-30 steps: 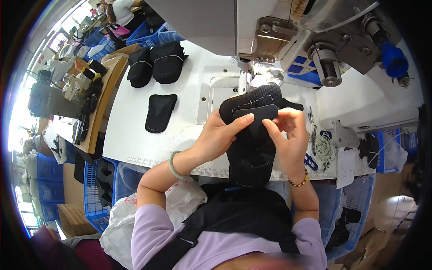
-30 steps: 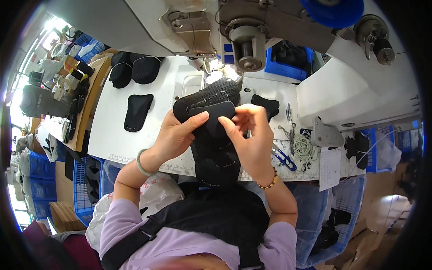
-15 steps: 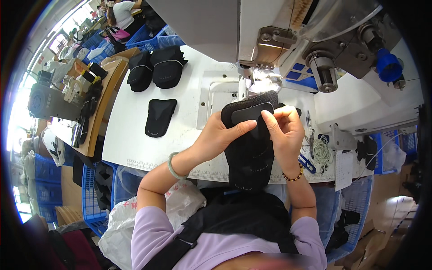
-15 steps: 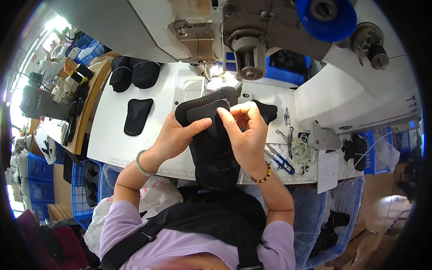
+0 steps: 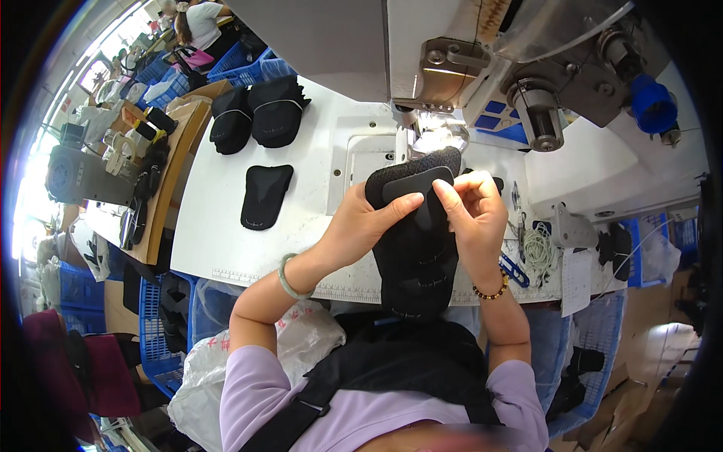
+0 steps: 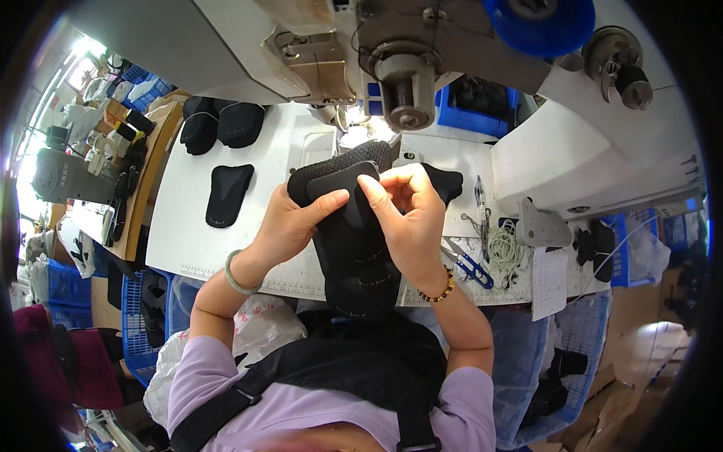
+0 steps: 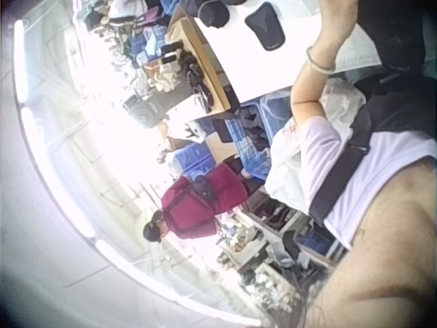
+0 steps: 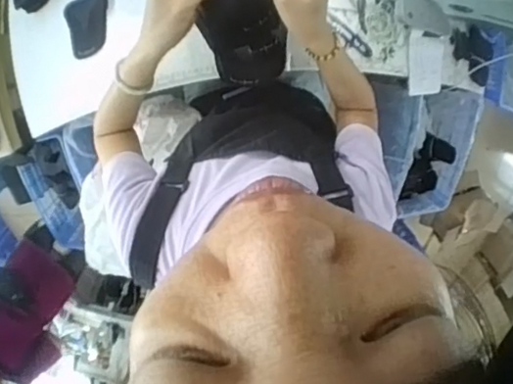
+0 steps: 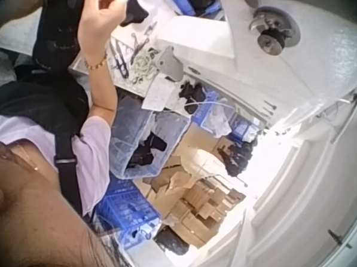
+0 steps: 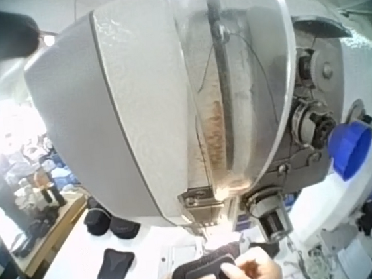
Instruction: Stitch shoe components using an industrial sewing machine.
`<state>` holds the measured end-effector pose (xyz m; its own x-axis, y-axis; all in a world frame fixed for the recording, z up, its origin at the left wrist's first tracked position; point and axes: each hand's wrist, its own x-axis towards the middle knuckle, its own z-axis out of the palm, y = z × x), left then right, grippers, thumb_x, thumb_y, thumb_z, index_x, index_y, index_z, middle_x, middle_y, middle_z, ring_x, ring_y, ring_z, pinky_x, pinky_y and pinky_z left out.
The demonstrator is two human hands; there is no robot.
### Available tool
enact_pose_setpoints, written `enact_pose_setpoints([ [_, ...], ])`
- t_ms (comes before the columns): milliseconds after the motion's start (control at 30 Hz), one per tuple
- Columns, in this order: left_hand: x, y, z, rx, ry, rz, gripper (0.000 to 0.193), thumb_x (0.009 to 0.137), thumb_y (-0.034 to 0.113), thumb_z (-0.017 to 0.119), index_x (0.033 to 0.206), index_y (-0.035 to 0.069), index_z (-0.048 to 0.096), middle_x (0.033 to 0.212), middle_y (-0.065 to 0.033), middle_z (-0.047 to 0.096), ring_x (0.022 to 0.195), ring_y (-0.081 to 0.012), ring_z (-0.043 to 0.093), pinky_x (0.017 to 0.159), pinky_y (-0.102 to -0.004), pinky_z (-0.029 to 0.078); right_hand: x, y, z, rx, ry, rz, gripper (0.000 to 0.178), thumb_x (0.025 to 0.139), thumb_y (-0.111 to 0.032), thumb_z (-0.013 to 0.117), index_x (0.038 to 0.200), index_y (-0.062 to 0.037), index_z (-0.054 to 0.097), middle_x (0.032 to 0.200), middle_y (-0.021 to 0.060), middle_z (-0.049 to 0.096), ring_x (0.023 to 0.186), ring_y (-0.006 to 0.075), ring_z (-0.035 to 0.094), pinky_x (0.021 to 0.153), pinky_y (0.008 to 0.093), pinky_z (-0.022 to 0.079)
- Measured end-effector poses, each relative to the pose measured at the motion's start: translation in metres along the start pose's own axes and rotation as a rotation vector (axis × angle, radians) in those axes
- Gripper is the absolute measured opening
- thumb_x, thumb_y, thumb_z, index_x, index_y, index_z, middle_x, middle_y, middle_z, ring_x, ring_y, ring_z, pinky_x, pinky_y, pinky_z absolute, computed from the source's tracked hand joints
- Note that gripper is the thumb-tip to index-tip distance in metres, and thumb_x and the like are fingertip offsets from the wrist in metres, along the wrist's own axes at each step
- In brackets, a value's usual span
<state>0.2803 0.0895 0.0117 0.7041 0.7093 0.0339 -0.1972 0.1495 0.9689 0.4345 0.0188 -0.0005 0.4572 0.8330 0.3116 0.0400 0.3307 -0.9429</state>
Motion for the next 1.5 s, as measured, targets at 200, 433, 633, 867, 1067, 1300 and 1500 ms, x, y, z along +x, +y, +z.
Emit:
enact_pose_setpoints([
  [200, 0.002, 0.003, 0.003, 0.013, 0.037, 0.013, 0.026, 0.092, 0.018, 0.061, 0.103, -0.005, 0.063, 0.089, -0.0020, 0.065, 0.079, -0.0064, 0.059, 0.070, -0.0220, 0.050, 0.005, 0.002, -0.007, 0.014, -0.023, -0.016, 0.018, 0.086, -0.007, 0.069, 0.091, -0.0050, 0.052, 0.076, -0.0039, 0.053, 0.061, -0.0004, 0.044, 0.054, 0.0152, 0.035],
  [433, 0.003, 0.012, 0.003, -0.102, 0.074, 0.021, 0.024, 0.091, 0.015, 0.062, 0.102, -0.007, 0.062, 0.092, -0.0075, 0.066, 0.080, -0.0111, 0.063, 0.072, -0.0243, 0.053, 0.020, 0.033, -0.051, -0.771, -0.002, -0.865, 0.021, 0.079, -0.008, 0.072, 0.097, -0.0138, 0.063, 0.097, 0.0023, 0.053, 0.076, 0.0139, 0.054, 0.065, 0.0267, 0.044],
  [633, -0.001, 0.013, 0.008, -0.182, 0.118, 0.024, 0.023, 0.091, 0.011, 0.061, 0.103, -0.008, 0.060, 0.093, -0.0092, 0.066, 0.081, -0.0124, 0.064, 0.071, -0.0258, 0.054, 0.026, 0.027, -0.034, -0.854, -0.066, -1.292, 0.037, 0.067, -0.011, 0.075, 0.097, -0.0312, 0.068, 0.101, -0.0032, 0.049, 0.091, 0.0136, 0.049, 0.082, 0.0299, 0.041],
  [867, -0.006, 0.024, -0.003, -0.201, 0.282, 0.032, 0.026, 0.087, 0.012, 0.062, 0.106, -0.006, 0.059, 0.093, -0.0103, 0.066, 0.077, -0.0135, 0.065, 0.066, -0.0237, 0.053, 0.037, -0.002, -0.017, -0.937, -0.261, -1.221, 0.036, 0.066, -0.019, 0.064, 0.101, -0.0224, 0.071, 0.092, -0.0067, 0.053, 0.087, 0.0124, 0.048, 0.081, 0.0305, 0.032],
  [1067, 0.020, 0.039, -0.012, -0.144, 0.209, 0.080, 0.020, 0.088, 0.010, 0.058, 0.102, -0.004, 0.062, 0.090, -0.0058, 0.065, 0.080, -0.0116, 0.063, 0.070, -0.0239, 0.050, 0.049, -0.009, -0.007, -0.899, -0.172, -1.084, 0.036, 0.067, -0.023, 0.066, 0.103, -0.0227, 0.068, 0.093, -0.0065, 0.053, 0.088, 0.0120, 0.047, 0.080, 0.0307, 0.031],
  [1300, 0.053, 0.040, -0.014, -0.055, 0.119, 0.129, 0.019, 0.088, 0.007, 0.056, 0.100, -0.005, 0.064, 0.094, -0.0060, 0.064, 0.086, -0.0103, 0.059, 0.079, -0.0240, 0.046, 0.052, -0.002, -0.014, -0.922, -0.080, -1.077, 0.043, 0.062, -0.020, 0.070, 0.104, -0.0199, 0.067, 0.098, -0.0043, 0.054, 0.091, 0.0164, 0.048, 0.081, 0.0335, 0.034],
  [1500, 0.058, 0.038, -0.020, -0.057, 0.086, 0.080, 0.019, 0.089, 0.007, 0.059, 0.103, -0.005, 0.063, 0.097, -0.0067, 0.065, 0.091, -0.0111, 0.059, 0.085, -0.0247, 0.044, 0.044, -0.001, -0.014, -0.969, -0.109, -0.983, 0.049, 0.058, -0.013, 0.067, 0.106, -0.0189, 0.067, 0.102, -0.0045, 0.053, 0.088, 0.0168, 0.046, 0.081, 0.0339, 0.031],
])
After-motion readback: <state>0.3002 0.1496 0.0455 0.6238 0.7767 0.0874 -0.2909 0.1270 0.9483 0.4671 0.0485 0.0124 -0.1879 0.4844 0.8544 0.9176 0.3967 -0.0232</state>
